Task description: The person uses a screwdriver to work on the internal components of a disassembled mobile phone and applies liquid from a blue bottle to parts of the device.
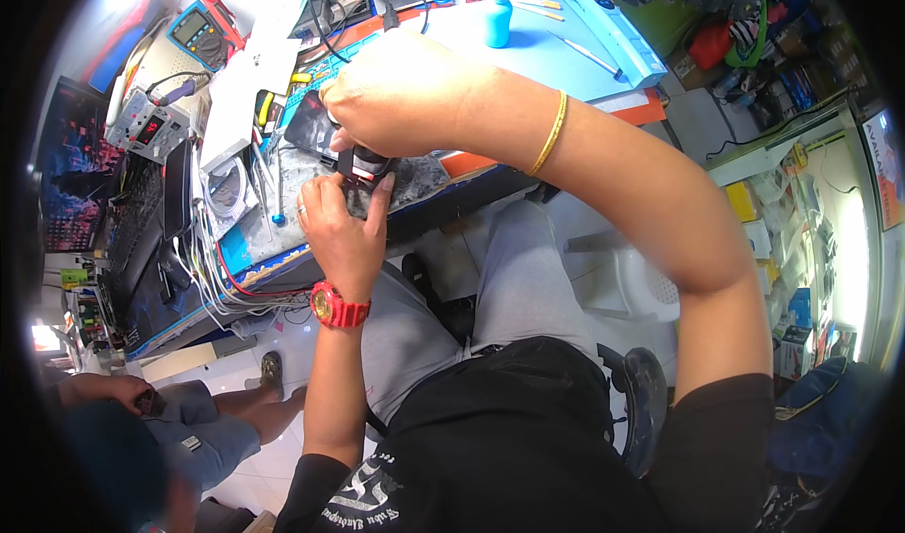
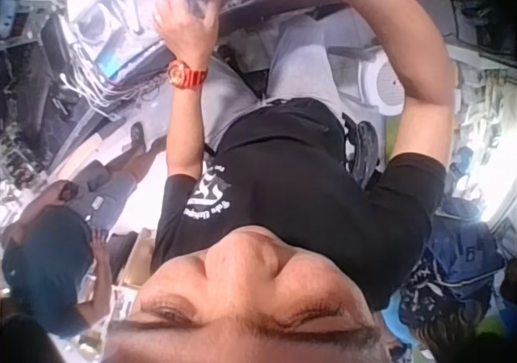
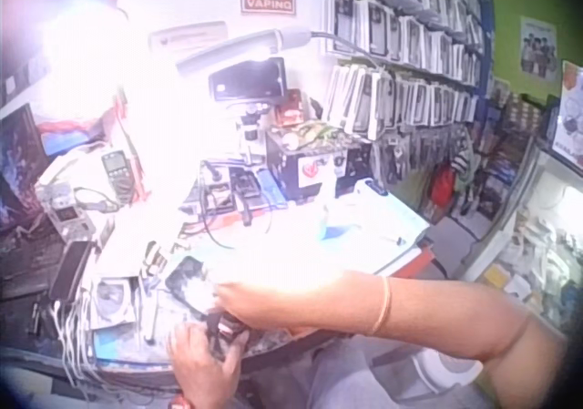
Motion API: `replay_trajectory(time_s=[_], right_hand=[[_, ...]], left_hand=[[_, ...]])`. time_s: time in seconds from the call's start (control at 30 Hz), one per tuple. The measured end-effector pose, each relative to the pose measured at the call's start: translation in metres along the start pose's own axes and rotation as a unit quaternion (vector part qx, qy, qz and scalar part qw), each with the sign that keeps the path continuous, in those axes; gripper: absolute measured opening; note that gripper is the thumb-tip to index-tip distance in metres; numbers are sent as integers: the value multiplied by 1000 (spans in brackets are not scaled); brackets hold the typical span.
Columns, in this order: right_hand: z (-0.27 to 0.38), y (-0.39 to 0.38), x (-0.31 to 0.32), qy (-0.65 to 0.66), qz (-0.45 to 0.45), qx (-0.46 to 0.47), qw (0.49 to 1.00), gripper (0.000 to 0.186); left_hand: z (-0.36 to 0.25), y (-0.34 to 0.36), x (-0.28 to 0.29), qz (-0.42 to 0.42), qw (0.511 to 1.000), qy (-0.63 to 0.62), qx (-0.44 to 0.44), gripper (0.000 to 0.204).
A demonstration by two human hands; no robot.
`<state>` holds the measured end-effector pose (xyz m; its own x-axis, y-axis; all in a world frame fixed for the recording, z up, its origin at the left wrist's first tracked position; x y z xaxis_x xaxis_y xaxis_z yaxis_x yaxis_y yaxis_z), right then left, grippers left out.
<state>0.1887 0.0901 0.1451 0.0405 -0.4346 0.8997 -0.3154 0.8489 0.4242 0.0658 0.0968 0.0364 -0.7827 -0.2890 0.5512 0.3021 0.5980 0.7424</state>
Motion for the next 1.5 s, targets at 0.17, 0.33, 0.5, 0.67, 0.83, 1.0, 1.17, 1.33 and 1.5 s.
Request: replay_trajectory(time_s=[0.17, 0.33, 0.5, 0.67, 0.83, 1.0, 1.17, 1.33, 1.5], right_hand=[[4, -7, 6, 17, -120, 43, 992, 40], [-1, 0, -8, -2, 36, -25, 999, 36], [-3, -6, -6, 28, -49, 16, 998, 37], [-2, 3, -4, 12, 34, -8, 999, 37], [-1, 0, -3, -3, 4, 8, 1000, 40], [-1, 0, -4, -9, 2, 8, 1000, 37], [0, -1, -2, -16, 3, 2, 1000, 36], [1, 1, 3, -33, -19, 10, 999, 36], [-4, -1, -9, -8, 2, 10, 1000, 42]], left_hand=[[-2, 1, 2, -6, 1000, -7, -6, 50], [-2, 1, 3, -8, 1000, -9, -6, 51], [2, -1, 0, -9, 1000, -3, 0, 52], [2, -1, 1, -2, 1000, 5, -3, 53], [2, -1, 0, -7, 1000, -8, 6, 55], [3, -1, -2, 2, 1000, -4, 8, 56], [-1, 1, 4, -15, 1000, -11, -5, 51], [-1, 1, 3, -17, 1000, -16, -7, 52], [1, 0, 3, -19, 1000, -11, -1, 53]])
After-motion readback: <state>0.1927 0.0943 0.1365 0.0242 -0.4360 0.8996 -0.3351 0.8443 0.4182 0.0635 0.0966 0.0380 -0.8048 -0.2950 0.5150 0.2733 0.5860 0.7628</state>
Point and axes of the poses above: each hand's wrist, its own y-axis towards the middle knuckle, its own x-axis out of the back of the hand, z = x × y, the point moved 10 cm from there along y, towards the middle knuckle, and after that the axes turned 13 degrees about -z, right-handed, at the moved point
